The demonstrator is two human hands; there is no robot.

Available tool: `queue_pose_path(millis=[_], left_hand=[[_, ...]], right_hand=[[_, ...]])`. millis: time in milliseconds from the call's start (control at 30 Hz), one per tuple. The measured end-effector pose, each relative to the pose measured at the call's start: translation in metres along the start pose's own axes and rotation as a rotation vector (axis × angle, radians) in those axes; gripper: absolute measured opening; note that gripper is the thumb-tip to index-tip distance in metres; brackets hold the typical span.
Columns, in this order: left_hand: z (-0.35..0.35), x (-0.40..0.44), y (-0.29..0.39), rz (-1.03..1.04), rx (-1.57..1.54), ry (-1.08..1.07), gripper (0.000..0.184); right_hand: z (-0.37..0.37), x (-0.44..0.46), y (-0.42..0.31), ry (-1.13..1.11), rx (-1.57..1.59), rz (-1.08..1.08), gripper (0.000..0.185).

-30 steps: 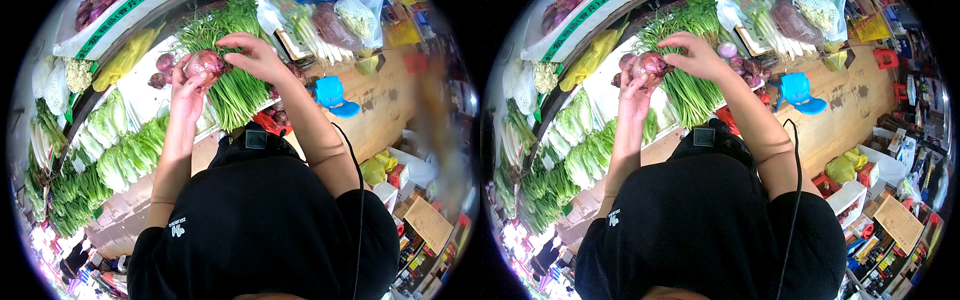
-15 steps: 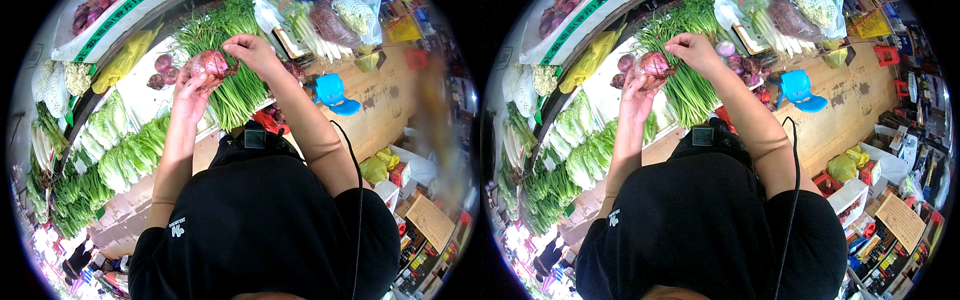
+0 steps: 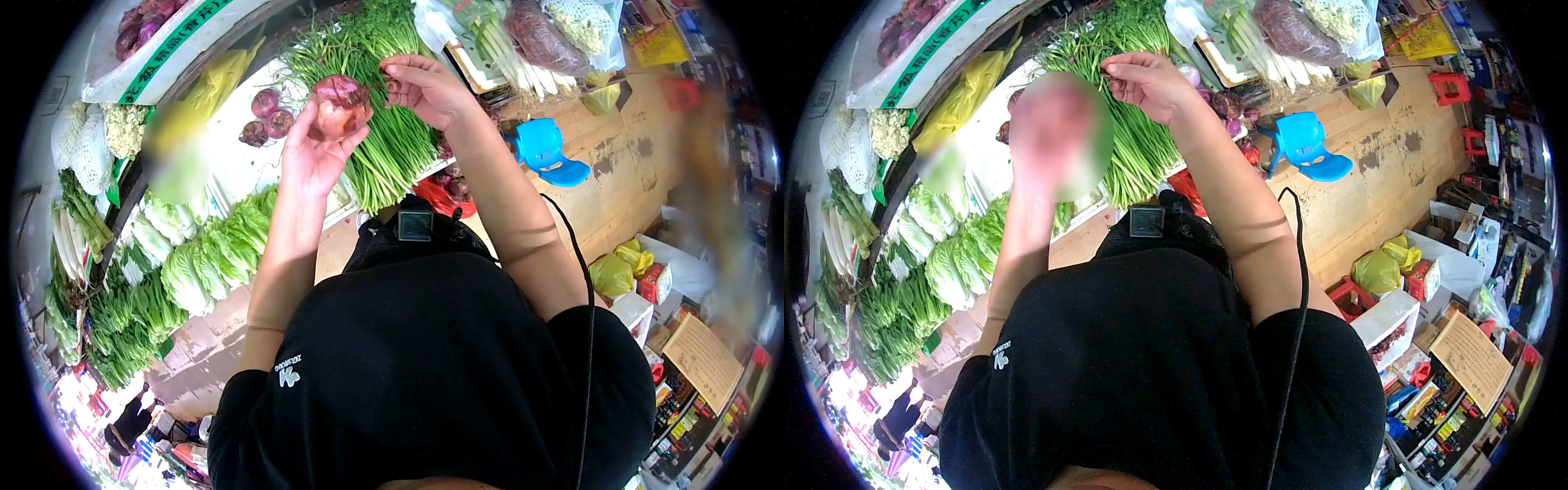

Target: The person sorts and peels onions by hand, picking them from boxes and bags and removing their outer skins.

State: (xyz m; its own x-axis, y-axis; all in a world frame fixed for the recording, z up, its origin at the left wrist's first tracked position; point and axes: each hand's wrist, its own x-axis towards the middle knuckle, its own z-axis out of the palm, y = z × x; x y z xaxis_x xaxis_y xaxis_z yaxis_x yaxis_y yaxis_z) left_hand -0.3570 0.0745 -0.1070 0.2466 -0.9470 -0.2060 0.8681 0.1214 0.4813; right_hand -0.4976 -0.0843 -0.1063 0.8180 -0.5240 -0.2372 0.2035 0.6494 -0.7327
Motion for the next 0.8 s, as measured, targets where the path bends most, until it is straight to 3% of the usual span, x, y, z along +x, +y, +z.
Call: queue_pose_path(millis=[67,133,200,233,333,367,467,533,567,767,800], left_hand=[[-0.011,0.006,-0.004,-0.110,-0.307,-0.110,0.060],[-0.012,0.010,-0.006,-0.323,-0.875,-0.191,0.065],[-0.012,0.015,-0.008,-0.439,-1.162,-0.243,0.067],[-0.011,0.018,-0.009,-0.450,-1.165,-0.255,0.067],[-0.001,0.025,-0.012,-0.378,-0.959,-0.060,0.062],[0.000,0.029,-0.014,-0.284,-0.709,0.113,0.061],[-0.007,0.038,-0.016,-0.079,-0.173,0.068,0.053],[0.004,0.043,-0.016,-0.015,-0.109,0.090,0.051],[0.014,0.045,-0.012,-0.121,-0.157,0.309,0.051],[0.010,0.059,-0.001,-0.070,-0.164,0.268,0.049],[-0.003,0.065,-0.001,0.022,0.008,0.185,0.049]], right_hand=[[-0.006,0.000,0.002,-0.026,0.132,0.014,0.014],[-0.013,-0.001,0.004,-0.022,0.164,0.027,0.013],[-0.017,0.001,0.005,-0.012,0.185,0.043,0.012],[-0.018,0.002,0.005,-0.002,0.191,0.051,0.013],[-0.017,0.007,0.002,-0.002,0.184,0.052,0.016],[-0.014,0.009,-0.001,0.001,0.171,0.045,0.017],[-0.004,0.018,-0.009,0.057,0.056,0.042,0.025],[-0.008,0.031,-0.007,0.010,-0.067,0.024,0.028],[-0.004,0.032,-0.013,0.007,-0.081,0.054,0.026],[-0.026,0.067,-0.002,-0.007,0.060,0.149,0.014],[-0.028,0.072,0.000,0.006,0.049,0.162,0.015]])
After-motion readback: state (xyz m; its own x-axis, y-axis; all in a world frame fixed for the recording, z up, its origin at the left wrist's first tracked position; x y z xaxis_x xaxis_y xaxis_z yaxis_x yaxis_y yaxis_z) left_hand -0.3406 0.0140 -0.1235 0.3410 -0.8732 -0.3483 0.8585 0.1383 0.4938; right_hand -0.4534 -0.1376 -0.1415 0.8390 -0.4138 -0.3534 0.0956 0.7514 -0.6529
